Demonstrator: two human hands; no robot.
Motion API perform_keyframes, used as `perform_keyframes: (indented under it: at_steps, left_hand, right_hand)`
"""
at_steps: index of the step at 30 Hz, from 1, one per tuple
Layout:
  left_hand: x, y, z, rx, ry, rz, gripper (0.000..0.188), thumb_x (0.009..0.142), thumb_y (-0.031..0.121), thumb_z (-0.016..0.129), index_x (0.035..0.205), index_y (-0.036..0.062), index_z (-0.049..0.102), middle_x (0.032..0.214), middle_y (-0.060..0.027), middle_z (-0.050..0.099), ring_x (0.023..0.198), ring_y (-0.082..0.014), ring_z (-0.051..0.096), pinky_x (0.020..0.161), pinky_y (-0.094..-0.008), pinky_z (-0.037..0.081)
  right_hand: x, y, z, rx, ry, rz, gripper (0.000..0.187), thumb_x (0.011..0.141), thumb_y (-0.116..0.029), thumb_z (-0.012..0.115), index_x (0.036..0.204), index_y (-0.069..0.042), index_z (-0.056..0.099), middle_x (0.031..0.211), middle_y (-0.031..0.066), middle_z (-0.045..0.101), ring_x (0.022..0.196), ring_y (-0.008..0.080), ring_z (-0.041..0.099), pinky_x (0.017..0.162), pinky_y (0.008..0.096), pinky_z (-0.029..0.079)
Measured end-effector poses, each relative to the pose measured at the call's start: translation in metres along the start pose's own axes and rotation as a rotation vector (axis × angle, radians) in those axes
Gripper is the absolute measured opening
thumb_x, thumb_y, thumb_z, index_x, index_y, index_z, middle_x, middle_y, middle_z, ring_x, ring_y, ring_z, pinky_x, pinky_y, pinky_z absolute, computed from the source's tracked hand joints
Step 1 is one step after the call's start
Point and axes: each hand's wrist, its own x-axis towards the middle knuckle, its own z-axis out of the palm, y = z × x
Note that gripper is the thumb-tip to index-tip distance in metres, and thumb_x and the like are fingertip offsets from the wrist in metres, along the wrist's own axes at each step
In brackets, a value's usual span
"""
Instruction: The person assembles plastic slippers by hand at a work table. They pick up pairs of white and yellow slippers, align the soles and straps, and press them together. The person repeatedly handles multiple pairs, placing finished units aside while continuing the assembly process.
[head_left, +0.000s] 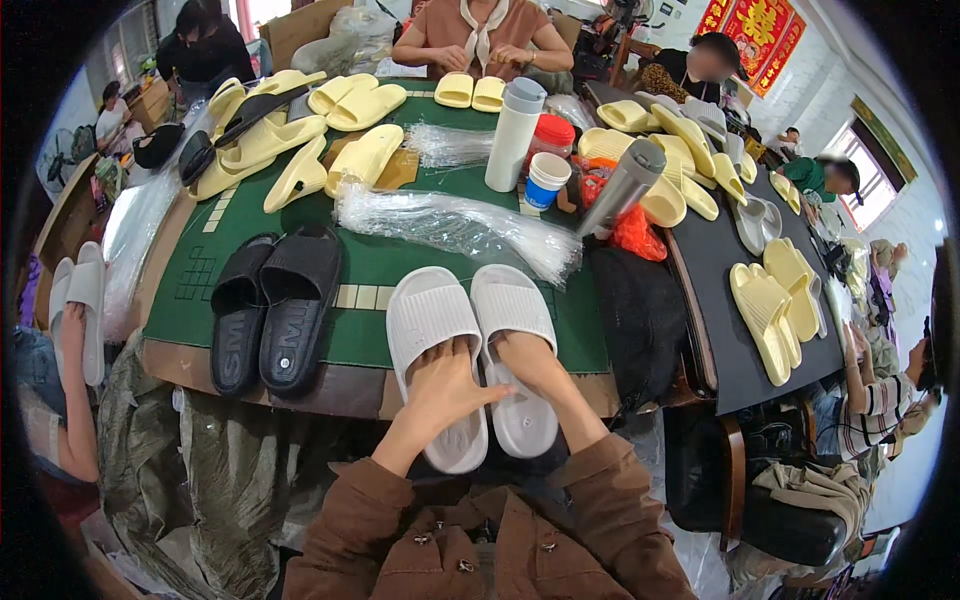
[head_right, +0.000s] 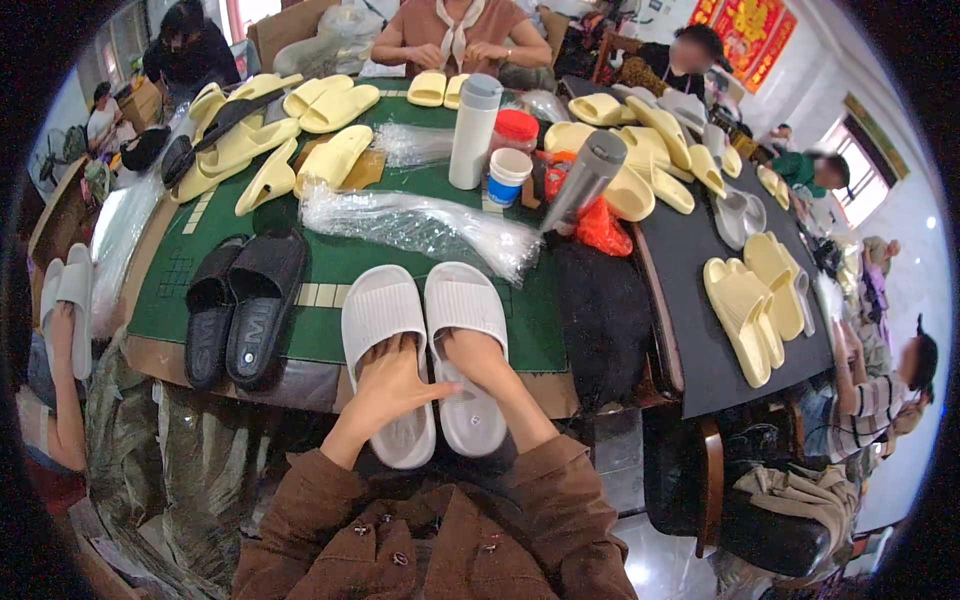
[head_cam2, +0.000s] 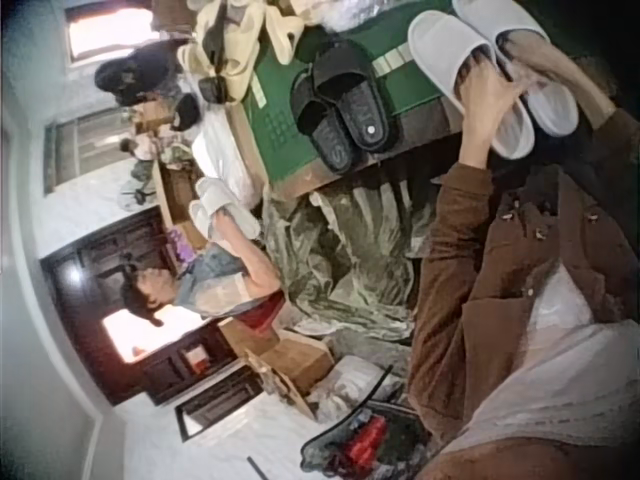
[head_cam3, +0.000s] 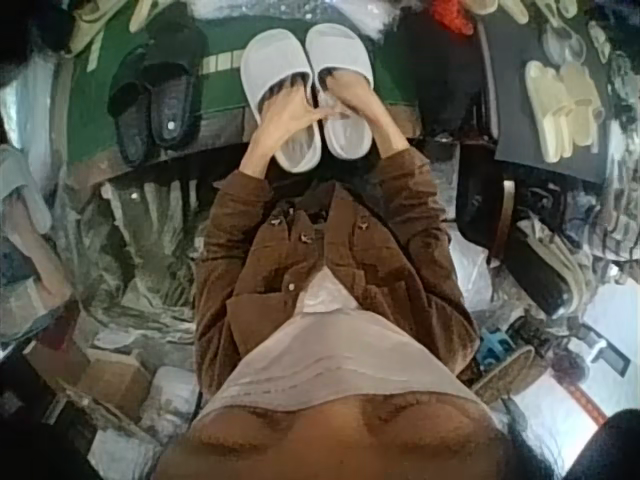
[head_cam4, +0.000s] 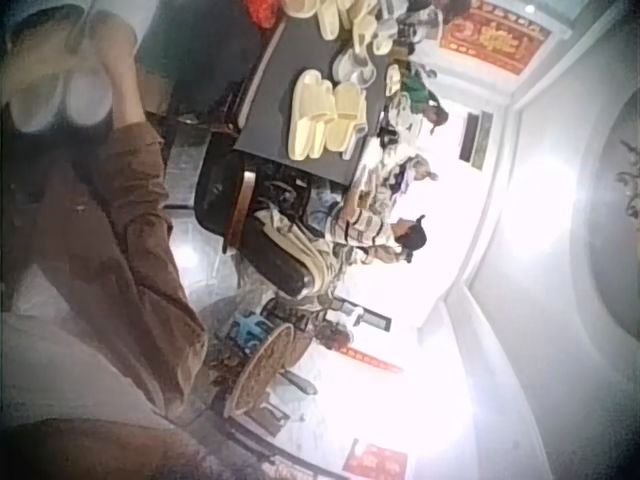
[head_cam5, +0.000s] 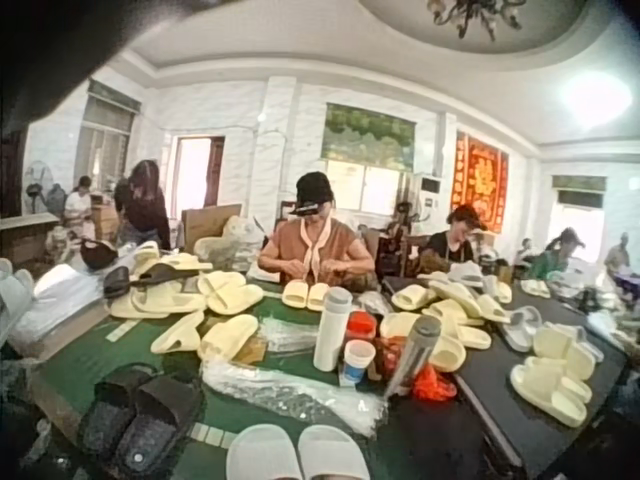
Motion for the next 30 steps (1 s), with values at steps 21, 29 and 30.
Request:
perform_keyframes:
  at_steps: [21,29,30]
  left_hand:
    - [0.026,0.003,0.009,-0.11,-0.042,-0.252,0.06,0.085,0.041,0.056,0.123,-0.0061,0.052,0.12,-0.032,0.056,0.112,-0.0445,0.055,0.097,-0.0485,0.044]
    - [0.02,-0.003,0.012,-0.09,-0.097,-0.19,0.063,0.09,0.046,0.047,0.124,-0.0069,0.051,0.123,-0.0319,0.055,0.112,-0.0441,0.056,0.096,-0.048,0.043]
    - [0.019,-0.001,0.01,-0.131,-0.116,-0.235,0.062,0.09,0.046,0.048,0.122,-0.0074,0.053,0.121,-0.0315,0.056,0.11,-0.0442,0.057,0.096,-0.0479,0.044]
  right_hand:
    - [-0.008,-0.003,0.002,0.032,-0.022,-0.023,0.033,0.097,-0.023,0.043,0.099,0.006,0.06,0.083,0.0197,0.061,0.077,0.0321,0.059,0.072,0.0378,0.044]
    - [-0.03,-0.057,-0.053,0.174,-0.063,-0.322,0.024,0.092,-0.018,0.056,0.095,0.006,0.062,0.078,0.0186,0.064,0.076,0.0364,0.063,0.073,0.0398,0.049]
    - [-0.022,-0.063,-0.058,0.217,-0.075,-0.221,0.024,0.092,-0.018,0.056,0.094,0.005,0.063,0.077,0.0174,0.065,0.075,0.0343,0.064,0.072,0.0387,0.05]
